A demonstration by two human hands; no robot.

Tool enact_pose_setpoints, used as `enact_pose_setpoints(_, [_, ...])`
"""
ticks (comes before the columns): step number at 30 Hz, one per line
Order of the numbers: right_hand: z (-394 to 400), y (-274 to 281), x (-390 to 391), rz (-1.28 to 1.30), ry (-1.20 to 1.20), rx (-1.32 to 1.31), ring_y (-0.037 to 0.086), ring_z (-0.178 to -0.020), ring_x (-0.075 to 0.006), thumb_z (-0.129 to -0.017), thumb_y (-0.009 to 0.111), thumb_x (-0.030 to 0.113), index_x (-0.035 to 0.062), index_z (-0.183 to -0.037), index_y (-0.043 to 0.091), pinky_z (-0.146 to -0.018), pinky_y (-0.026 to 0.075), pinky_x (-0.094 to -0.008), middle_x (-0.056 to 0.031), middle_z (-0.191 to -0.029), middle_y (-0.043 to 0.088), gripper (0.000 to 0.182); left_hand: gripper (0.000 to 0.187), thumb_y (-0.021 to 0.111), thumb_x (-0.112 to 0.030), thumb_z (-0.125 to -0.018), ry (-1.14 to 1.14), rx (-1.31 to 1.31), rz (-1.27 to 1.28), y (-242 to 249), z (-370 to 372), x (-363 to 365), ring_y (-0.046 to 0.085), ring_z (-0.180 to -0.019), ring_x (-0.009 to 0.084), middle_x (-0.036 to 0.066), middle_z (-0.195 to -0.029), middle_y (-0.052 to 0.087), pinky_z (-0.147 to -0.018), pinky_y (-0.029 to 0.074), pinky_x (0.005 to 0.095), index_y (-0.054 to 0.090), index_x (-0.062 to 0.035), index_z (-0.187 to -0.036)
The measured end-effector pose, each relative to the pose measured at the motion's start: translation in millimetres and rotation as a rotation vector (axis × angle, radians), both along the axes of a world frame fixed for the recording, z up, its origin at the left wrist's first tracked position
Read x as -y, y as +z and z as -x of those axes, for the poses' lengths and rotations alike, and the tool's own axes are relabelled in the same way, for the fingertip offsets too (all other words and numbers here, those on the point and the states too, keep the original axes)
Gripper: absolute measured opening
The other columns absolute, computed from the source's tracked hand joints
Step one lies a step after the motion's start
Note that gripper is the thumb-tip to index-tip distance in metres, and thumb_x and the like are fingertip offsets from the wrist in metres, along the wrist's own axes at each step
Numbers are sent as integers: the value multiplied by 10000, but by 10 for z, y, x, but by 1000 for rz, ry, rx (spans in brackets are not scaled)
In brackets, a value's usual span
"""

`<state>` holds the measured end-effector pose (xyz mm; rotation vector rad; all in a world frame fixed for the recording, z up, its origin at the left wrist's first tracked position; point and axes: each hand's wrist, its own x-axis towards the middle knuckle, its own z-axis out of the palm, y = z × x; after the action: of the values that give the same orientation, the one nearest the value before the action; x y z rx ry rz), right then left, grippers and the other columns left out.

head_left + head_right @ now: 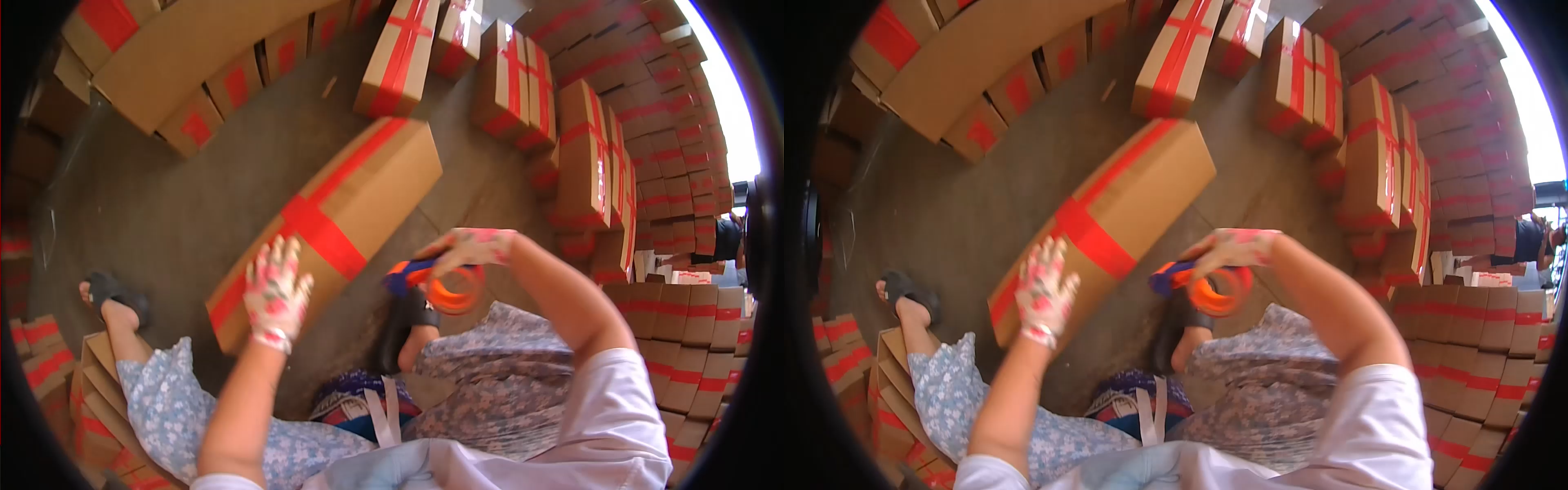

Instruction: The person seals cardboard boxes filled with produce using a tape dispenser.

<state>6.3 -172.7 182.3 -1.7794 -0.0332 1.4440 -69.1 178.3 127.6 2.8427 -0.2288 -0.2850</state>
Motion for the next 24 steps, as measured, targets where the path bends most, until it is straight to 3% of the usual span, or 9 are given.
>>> enact_pose_setpoints(3, [-94,461,631,-70,-307,19,573,-1148,-141,-854,680,282,39,-1398,504,-1020,414,-277,-66,-1230,633,621,845,657,-468,-840,2,-221,-177,160,327,303,91,-1473,407,163,-1607,119,-1146,107,638,258,-212,-1539])
enact_pose_setpoints(6, [-283,327,781,-247,-699,187,567,-1141,-131,-883,667,259,44,-1449,430,-1003,424,-280,-46,-1216,625,650,899,621,-593,-811,-122,-183,-333,-92,763,424,38,-1458,475,186,-1602,100,-1107,49,713,259,-208,-1538])
enact_pose_setpoints(8, [-452,-4,801,-405,-943,354,567,-1111,-117,-902,659,240,26,-1453,416,-970,436,-264,-24,-1225,611,640,892,571,-638,-818,-43,-284,-297,-139,873,391,39,-1464,452,200,-1593,135,-1117,42,697,298,-158,-1520])
enact_pose_setpoints(11, [-868,-533,661,-396,-1037,476,527,-1184,-126,-899,671,231,8,-1459,398,-1006,409,-257,-55,-1295,575,662,767,503,-452,-903,401,151,-196,-322,1060,-151,183,-1440,445,261,-1559,194,-1179,137,540,295,4,-1483])
enact_pose_setpoints(13, [-1056,-862,522,-454,-1132,420,528,-1180,-134,-913,649,266,11,-1412,464,-1016,397,-260,-49,-1257,594,591,739,378,-491,-984,1034,142,383,-743,1165,-749,279,-1426,361,198,-1565,238,-1167,232,498,191,-20,-1522])
enact_pose_setpoints(14, [-1123,-964,505,-471,-1064,335,535,-1164,-125,-919,640,258,12,-1393,480,-1005,405,-258,-38,-1235,603,557,751,315,-571,-995,1429,21,1154,-752,1244,-923,250,-1449,317,179,-1590,190,-1179,220,485,199,-67,-1538])
enact_pose_setpoints(15, [-1181,-1043,514,-486,-992,248,542,-1147,-115,-926,631,250,13,-1373,496,-993,413,-256,-27,-1212,612,524,753,268,-630,-983,1611,-104,1669,-640,1199,-898,315,-1416,338,142,-1578,251,-1149,287,490,245,-112,-1529])
enact_pose_setpoints(17, [-1221,-1086,495,-516,-975,273,549,-1111,-98,-944,613,244,18,-1345,516,-972,424,-254,-6,-1178,620,471,736,254,-670,-966,1597,-431,2102,-751,1268,-851,381,-1370,356,112,-1538,344,-1110,328,538,332,-162,-1493])
enact_pose_setpoints(24, [-893,-609,1151,-436,-1041,384,489,-1218,-119,-918,636,274,-28,-1432,416,-1064,358,-275,-49,-1305,554,636,658,231,-684,-964,1676,-359,2040,-611,840,-249,451,-1298,391,95,-1445,473,-1035,354,642,450,-255,-1413])
